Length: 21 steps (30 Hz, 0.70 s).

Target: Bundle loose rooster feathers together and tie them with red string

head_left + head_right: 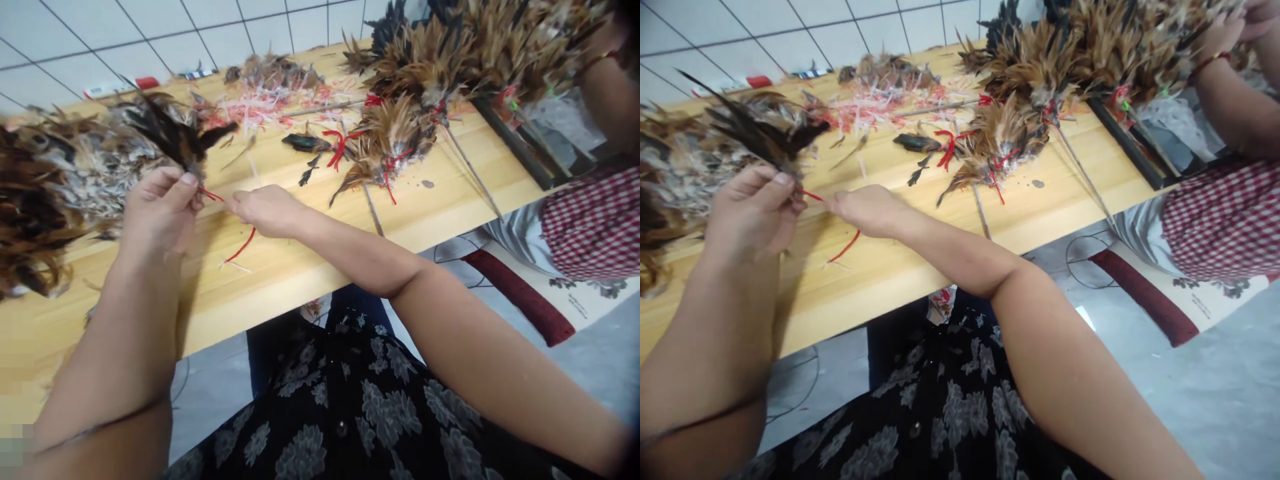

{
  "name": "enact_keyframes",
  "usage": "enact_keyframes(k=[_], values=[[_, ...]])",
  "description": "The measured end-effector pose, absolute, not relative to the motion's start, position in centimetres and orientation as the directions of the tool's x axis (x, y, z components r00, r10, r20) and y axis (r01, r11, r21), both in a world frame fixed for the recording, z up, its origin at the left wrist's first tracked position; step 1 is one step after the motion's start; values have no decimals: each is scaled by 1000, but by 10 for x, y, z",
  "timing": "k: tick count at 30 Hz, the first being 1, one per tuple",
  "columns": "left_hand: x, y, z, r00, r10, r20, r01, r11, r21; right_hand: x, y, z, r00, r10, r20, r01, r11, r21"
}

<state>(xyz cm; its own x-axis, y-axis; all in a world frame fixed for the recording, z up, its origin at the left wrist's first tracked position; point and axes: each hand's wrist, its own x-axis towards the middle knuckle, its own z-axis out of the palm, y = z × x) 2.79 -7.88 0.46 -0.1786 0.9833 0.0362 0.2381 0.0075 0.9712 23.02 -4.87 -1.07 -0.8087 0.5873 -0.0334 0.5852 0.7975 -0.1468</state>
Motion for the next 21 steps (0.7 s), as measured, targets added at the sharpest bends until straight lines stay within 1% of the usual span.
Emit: enact_keyframes(k=[3,9,10,12,14,16,17,19,21], values=[[34,-81,15,-182,983,14,199,23,980,233,-48,-8,-803,595,-16,589,790,-172],[77,-62,36,-68,991,-119,166,129,978,231,-52,-9,-790,613,-7,599,769,-222],[87,-55,40,-45,988,-148,180,154,972,230,-53,-8,-786,619,-12,604,763,-231],[110,-39,44,-55,983,-176,250,184,951,230,-53,-6,-781,624,-19,607,752,-256],[133,-19,44,-24,978,-208,384,201,901,231,-53,-5,-789,614,-26,593,750,-293],[154,1,37,2,982,-188,547,156,823,232,-52,-5,-794,607,-41,585,744,-323],[164,11,33,4,985,-173,636,131,760,232,-51,-5,-792,608,-55,589,736,-333],[180,29,22,32,989,-145,823,57,565,231,-50,-8,-778,623,-79,608,716,-343],[192,42,14,71,989,-129,939,-23,343,230,-50,-11,-758,649,-71,628,694,-352]])
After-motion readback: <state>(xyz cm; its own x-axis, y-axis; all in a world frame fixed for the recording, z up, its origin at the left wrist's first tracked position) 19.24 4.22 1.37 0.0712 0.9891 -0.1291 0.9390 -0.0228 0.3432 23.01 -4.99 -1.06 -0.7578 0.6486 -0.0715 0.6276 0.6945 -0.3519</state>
